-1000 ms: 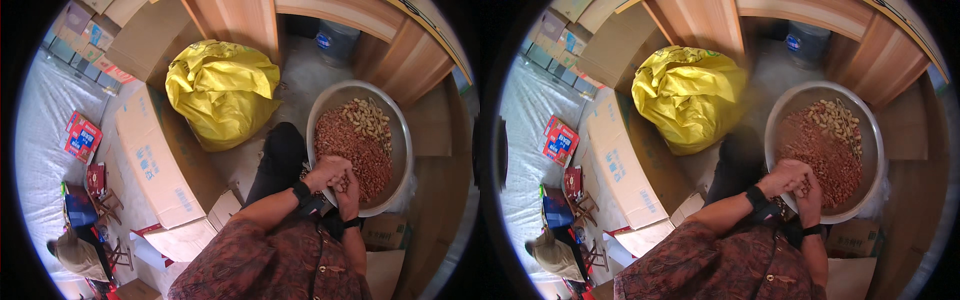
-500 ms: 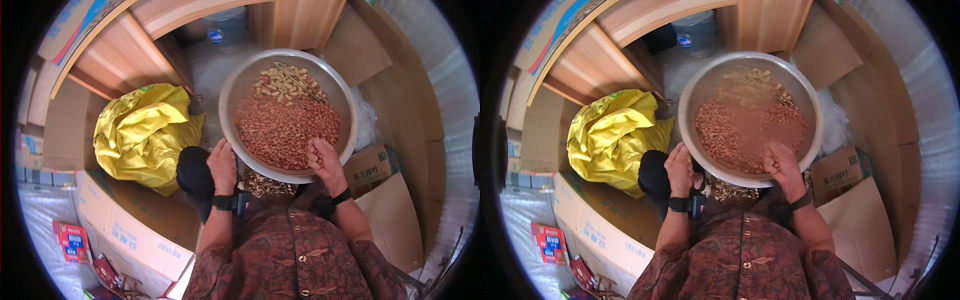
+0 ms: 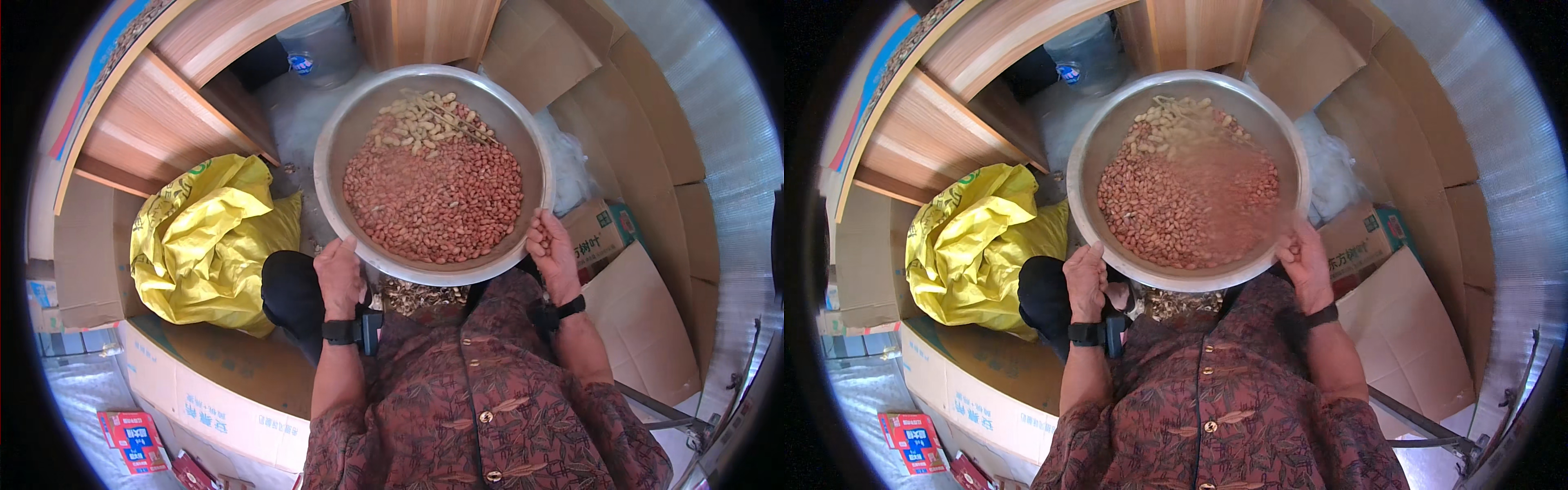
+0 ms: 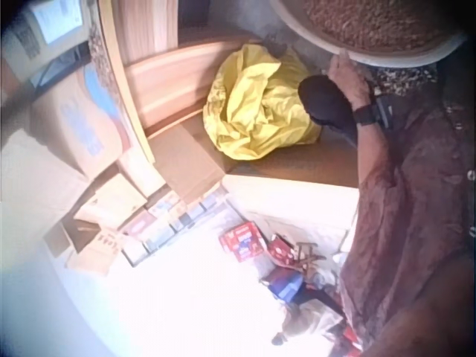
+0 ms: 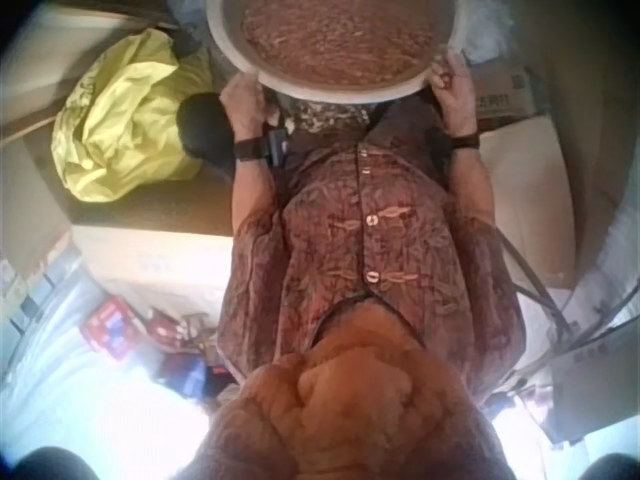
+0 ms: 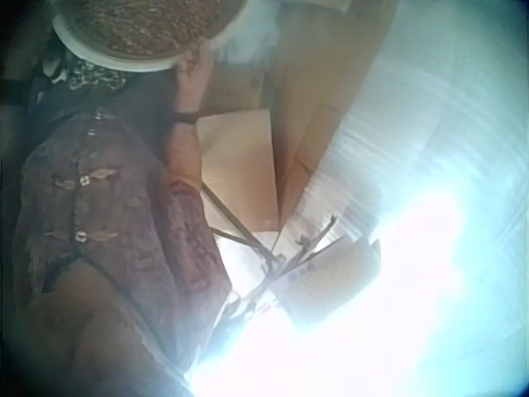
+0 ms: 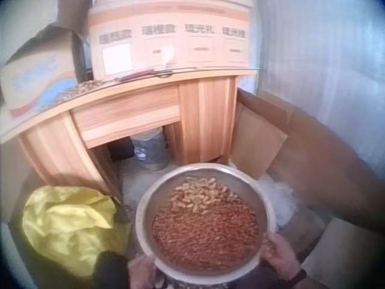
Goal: The recorder is sorting through a large bowl of peanuts, picking out shells or debris.
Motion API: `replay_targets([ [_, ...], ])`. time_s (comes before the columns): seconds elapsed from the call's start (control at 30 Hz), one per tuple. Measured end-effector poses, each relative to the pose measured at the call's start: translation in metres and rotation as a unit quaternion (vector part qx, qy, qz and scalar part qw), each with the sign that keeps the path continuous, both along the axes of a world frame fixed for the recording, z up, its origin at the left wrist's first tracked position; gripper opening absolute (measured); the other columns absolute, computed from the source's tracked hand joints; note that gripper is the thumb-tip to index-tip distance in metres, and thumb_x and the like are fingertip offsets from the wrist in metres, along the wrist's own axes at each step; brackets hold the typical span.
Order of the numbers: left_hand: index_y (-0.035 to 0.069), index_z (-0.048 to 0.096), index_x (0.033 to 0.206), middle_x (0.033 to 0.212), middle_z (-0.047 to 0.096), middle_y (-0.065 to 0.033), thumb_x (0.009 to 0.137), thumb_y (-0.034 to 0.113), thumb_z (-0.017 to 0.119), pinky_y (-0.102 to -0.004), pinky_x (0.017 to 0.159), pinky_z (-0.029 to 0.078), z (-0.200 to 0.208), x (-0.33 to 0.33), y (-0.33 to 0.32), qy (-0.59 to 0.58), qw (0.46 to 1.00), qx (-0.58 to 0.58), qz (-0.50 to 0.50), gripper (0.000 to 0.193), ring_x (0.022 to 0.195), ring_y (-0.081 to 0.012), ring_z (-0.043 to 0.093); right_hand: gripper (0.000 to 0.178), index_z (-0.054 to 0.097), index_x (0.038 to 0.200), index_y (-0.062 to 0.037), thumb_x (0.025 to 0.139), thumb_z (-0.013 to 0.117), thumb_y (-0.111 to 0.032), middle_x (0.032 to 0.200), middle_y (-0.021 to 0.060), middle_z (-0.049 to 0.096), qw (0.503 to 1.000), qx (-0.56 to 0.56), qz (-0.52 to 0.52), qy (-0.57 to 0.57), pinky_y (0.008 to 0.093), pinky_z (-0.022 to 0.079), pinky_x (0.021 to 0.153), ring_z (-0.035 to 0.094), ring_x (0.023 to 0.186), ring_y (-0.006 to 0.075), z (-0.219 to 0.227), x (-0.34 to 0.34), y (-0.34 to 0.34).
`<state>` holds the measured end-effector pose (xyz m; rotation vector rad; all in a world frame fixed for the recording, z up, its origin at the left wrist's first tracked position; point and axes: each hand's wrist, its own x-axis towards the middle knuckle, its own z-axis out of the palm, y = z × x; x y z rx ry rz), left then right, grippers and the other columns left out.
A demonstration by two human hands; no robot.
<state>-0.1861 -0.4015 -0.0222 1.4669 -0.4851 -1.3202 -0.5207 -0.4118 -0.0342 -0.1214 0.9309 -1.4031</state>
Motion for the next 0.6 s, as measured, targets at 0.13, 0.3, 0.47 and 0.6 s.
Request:
replay_targets([
  [0.13,0.003,0.054,0.066,0.045,0.038,0.004,0.083,0.015,0.055,-0.0213,0.027,0.023,-0.007,0.003,-0.003,-0.014,1.0,-0.003,0.016,0.02,0.031,-0.0052,0.03,0.005,0.055,0.085,-0.0063,0.083,0.054,-0.011,0.063,-0.0014,0.046,0.994,0.013,0.024,0.103,0.0182,0.025,0.036,0.038,0.046,0.006,0.007,0.016,0.0],
  [0.3,0.005,0.052,0.062,0.046,0.039,0.004,0.081,0.017,0.059,-0.0189,0.031,0.022,-0.008,0.012,-0.011,-0.06,0.998,0.013,0.011,0.024,0.034,-0.004,0.031,0.015,0.055,0.086,-0.0003,0.085,0.054,-0.015,0.068,0.0025,0.052,0.986,0.006,0.099,0.132,0.016,0.029,0.035,0.043,0.048,0.0056,0.004,0.016,0.003],
  [0.47,0.006,0.05,0.061,0.047,0.04,0.0038,0.081,0.017,0.058,-0.0187,0.032,0.023,-0.003,0.022,-0.028,-0.077,0.997,0.013,0.003,0.024,0.036,-0.004,0.032,0.012,0.055,0.083,-0.0035,0.082,0.056,-0.015,0.064,-0.0016,0.047,0.978,0.047,0.118,0.167,0.0179,0.03,0.038,0.041,0.048,0.0054,0.007,0.031,0.004],
  [0.6,0.005,0.051,0.062,0.048,0.04,0.0038,0.082,0.017,0.058,-0.0184,0.033,0.024,-0.001,0.028,-0.044,-0.099,0.995,0.015,-0.022,0.024,0.036,-0.0036,0.032,0.009,0.054,0.082,-0.0042,0.083,0.053,-0.014,0.064,-0.0011,0.047,0.98,0.067,0.1,0.159,0.0166,0.028,0.036,0.04,0.046,0.005,0.012,0.048,0.01],
])
